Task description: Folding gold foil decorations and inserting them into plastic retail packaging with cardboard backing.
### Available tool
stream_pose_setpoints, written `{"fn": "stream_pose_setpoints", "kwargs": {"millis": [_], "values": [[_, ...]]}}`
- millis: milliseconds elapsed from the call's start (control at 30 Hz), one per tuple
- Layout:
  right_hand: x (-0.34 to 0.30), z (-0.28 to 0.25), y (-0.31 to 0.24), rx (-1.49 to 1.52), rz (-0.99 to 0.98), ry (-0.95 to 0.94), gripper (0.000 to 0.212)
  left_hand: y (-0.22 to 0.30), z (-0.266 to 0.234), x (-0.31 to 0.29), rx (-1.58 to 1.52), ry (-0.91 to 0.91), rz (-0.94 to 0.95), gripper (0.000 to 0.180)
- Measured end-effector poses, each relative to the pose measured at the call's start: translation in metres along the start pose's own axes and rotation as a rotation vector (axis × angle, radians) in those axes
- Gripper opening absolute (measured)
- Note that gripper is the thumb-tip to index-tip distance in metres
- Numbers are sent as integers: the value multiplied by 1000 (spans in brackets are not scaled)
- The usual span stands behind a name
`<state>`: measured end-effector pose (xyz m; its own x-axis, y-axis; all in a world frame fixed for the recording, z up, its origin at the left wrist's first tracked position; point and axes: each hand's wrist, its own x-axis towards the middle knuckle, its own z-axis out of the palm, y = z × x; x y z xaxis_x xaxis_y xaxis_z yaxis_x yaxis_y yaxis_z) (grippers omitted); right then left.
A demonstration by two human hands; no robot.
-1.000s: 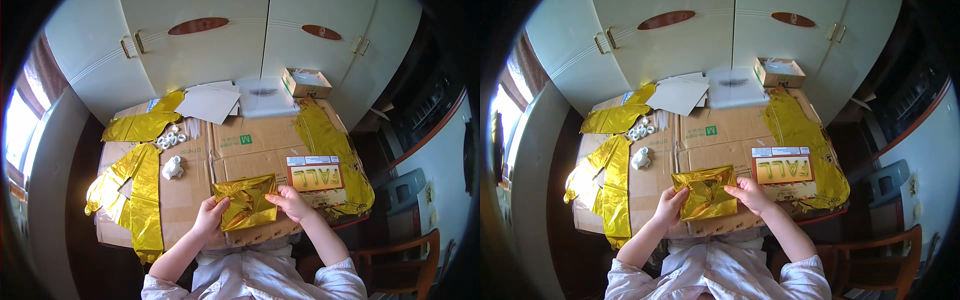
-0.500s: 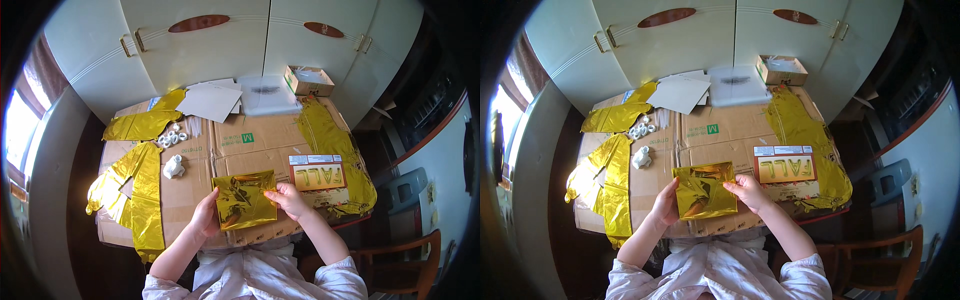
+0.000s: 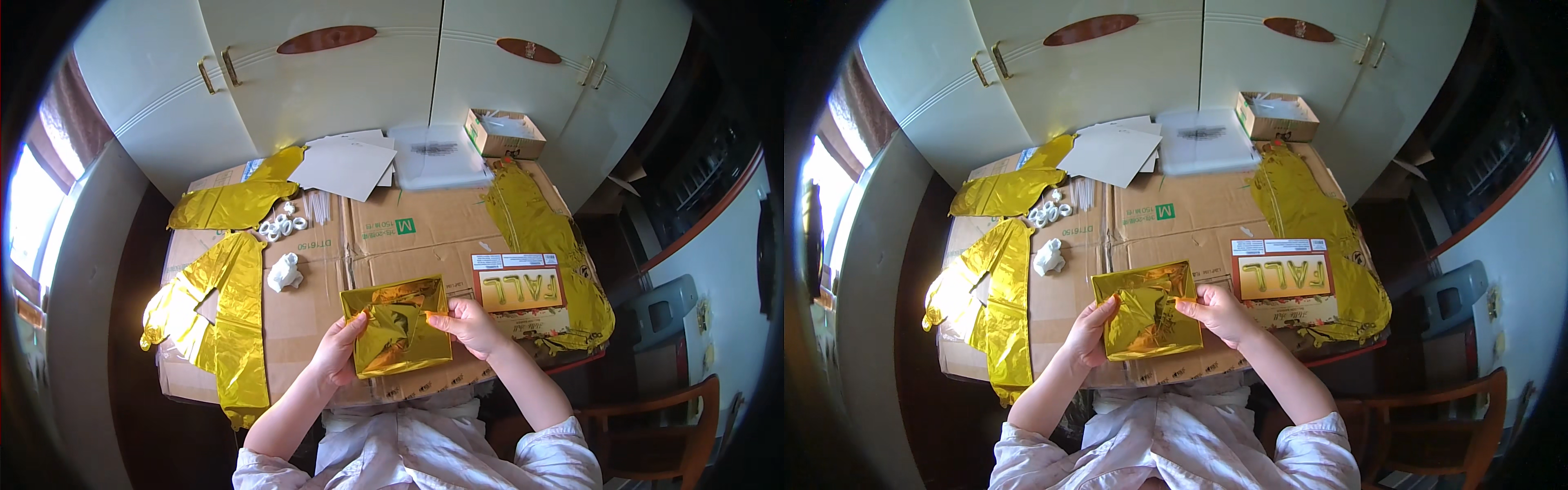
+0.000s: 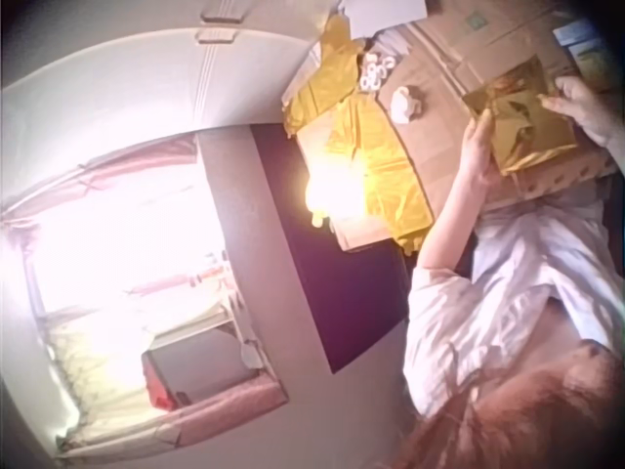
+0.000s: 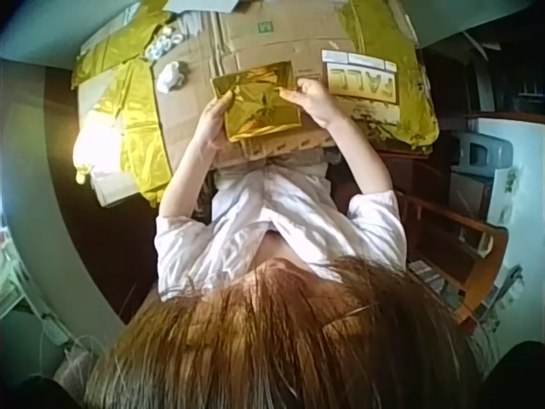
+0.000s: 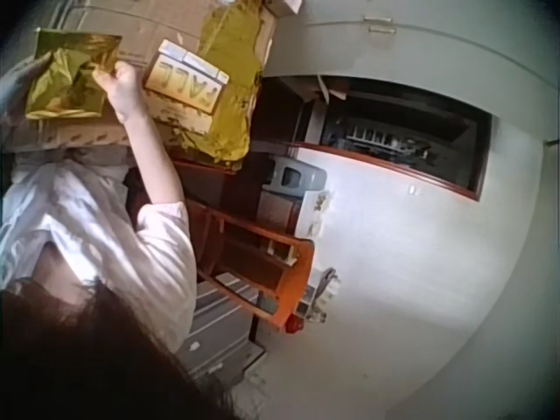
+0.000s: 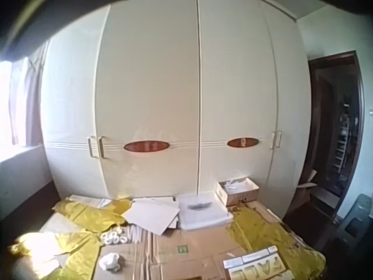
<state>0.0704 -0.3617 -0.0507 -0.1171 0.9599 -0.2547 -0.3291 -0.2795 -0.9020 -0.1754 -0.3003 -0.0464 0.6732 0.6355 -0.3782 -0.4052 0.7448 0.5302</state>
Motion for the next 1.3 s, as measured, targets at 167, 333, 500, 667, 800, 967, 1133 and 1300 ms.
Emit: {"fn": "stream_pose_setpoints", "kwargs": {"millis": [167,333,500,667,800,967,1133,1300], "values": [[1,-2,-1,-15,27,-37,27,2,1,-1,20,11,23,34],[-2,1,-5,-21,29,-5,32,1,6,-4,-19,13,107,35],[-7,-16,-25,-41,-6,85,37,-5,-1,-3,-80,13,230,36],[-26,-55,-66,-1384,-231,145,84,-3,-11,-18,-138,80,362,37],[-68,-84,-66,-1808,74,13,116,-1,-10,-25,-227,66,404,37],[-117,-67,-23,-1986,-43,-75,112,1,-14,-32,-316,112,467,39],[-136,-27,-9,-1892,-737,67,43,-1,-18,-35,-385,73,508,40],[-140,10,-75,-1264,-858,460,23,4,-6,-45,-463,60,555,40]]}}
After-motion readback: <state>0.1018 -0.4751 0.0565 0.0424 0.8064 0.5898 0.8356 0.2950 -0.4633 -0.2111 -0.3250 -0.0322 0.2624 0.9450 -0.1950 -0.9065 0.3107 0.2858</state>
